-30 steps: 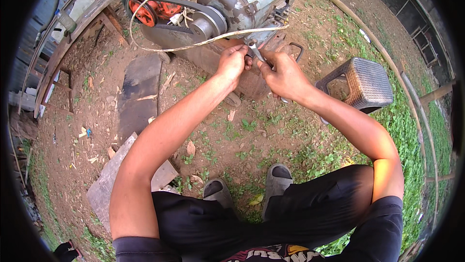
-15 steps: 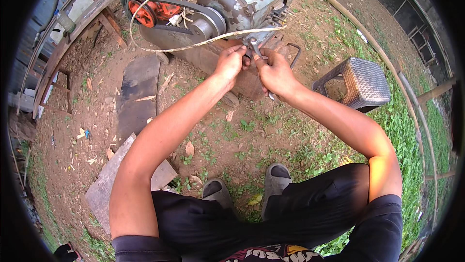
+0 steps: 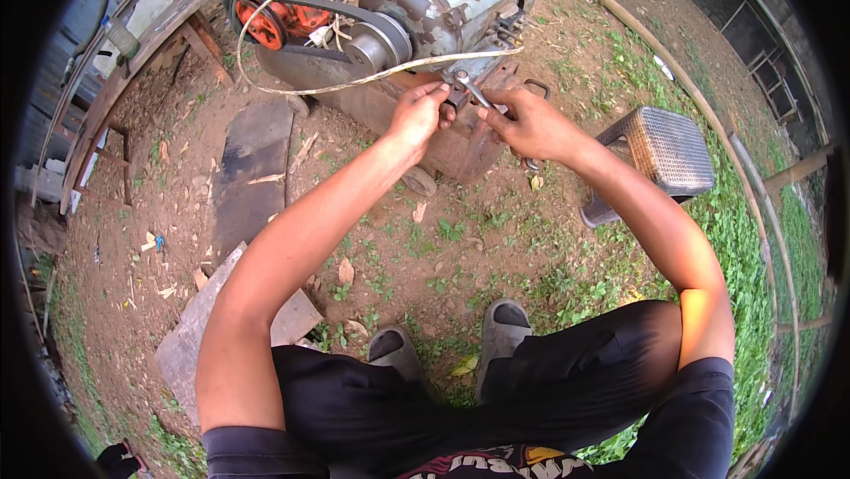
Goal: The person uses a wrench to tighten and loosen bolts on an electric motor. The motor is attached to a metal frame resting on the ground in an outdoor workshop area.
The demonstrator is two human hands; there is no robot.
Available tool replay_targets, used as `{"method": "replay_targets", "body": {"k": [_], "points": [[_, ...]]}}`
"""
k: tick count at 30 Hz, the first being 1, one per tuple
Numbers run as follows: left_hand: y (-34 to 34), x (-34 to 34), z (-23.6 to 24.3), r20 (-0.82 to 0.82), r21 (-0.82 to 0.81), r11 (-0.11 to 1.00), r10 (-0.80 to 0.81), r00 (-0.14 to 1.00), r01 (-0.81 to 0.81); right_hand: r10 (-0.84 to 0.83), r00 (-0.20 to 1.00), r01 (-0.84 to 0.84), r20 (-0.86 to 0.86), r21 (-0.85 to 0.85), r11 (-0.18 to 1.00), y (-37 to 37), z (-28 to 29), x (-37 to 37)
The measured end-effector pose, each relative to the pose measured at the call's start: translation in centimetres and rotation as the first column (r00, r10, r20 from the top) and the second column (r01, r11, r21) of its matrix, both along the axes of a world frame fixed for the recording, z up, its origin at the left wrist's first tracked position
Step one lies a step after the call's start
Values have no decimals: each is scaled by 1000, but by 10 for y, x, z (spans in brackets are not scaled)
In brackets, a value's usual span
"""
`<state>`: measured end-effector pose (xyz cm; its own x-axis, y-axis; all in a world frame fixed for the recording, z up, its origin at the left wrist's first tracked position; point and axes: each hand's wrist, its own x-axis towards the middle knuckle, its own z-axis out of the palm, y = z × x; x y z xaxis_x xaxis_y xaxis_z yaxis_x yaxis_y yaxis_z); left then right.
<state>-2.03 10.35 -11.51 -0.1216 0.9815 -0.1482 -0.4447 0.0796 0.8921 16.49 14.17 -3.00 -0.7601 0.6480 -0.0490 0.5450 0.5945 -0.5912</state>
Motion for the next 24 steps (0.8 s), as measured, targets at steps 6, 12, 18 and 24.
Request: {"method": "replay_targets", "body": {"k": [6, 12, 18, 24], "points": [[-4, 1, 6, 10, -10, 1000, 6, 1000, -6, 140, 989, -141, -57, -16, 990, 25, 0, 8], [-5, 4, 9, 17, -1, 1000, 3, 1000, -3, 218, 947, -283, 235, 297, 912, 89, 12, 30], [-6, 3, 8, 4, -6, 1000, 28, 1000, -28, 119, 992, -103, 37, 779, 618, 109, -19, 30], [-1, 2, 13, -43, -23, 1000, -13, 999, 12, 105, 980, -199, 168, 850, 487, 163, -25, 13]]}}
